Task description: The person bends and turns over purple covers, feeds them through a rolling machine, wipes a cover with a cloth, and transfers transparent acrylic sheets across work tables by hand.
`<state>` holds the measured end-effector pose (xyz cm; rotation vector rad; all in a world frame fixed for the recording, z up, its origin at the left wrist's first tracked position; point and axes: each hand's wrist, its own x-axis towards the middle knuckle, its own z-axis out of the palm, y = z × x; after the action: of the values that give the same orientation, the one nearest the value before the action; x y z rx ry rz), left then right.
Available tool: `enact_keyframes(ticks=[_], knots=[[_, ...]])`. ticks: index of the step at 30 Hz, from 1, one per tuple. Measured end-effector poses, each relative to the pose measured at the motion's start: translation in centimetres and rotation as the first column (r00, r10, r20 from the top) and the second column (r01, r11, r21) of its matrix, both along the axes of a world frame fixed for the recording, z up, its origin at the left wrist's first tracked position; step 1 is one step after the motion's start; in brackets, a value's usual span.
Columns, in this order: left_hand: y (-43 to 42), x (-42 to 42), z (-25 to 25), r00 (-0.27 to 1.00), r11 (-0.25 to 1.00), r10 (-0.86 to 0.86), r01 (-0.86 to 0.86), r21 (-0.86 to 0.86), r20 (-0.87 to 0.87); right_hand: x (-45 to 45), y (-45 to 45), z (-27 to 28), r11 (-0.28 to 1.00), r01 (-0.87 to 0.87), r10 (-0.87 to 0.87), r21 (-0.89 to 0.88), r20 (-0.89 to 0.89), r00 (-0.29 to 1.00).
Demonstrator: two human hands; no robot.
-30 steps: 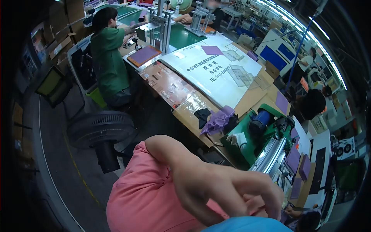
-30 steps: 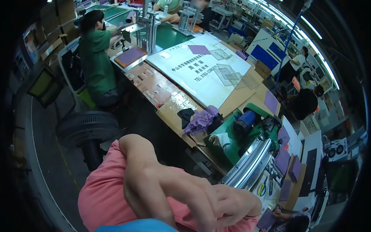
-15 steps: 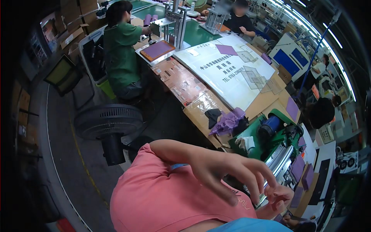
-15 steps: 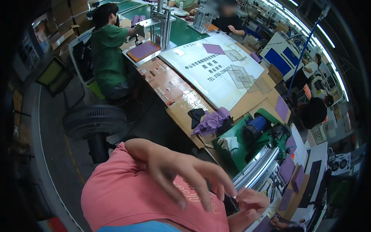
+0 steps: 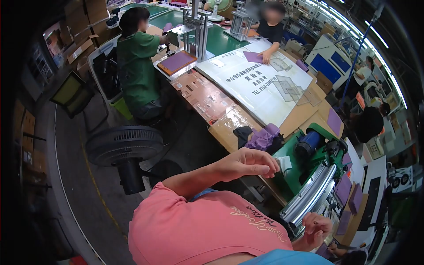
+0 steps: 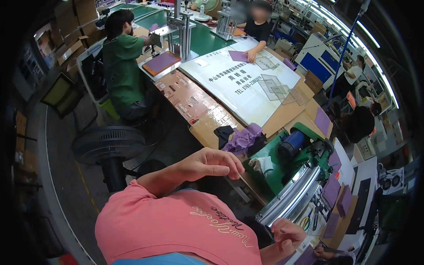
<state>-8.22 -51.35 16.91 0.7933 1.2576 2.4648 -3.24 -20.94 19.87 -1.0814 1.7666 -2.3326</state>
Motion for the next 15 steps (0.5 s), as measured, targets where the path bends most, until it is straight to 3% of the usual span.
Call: enact_keyframes(ticks=[15], knots=[[-1.3,-0.5,-2.9,0.952,0.988,0.153,-0.148,-0.039,0.263,-1.3,-2.0,-0.5,0.998,0.045,-0.043,0.044,-0.036,0.998]])
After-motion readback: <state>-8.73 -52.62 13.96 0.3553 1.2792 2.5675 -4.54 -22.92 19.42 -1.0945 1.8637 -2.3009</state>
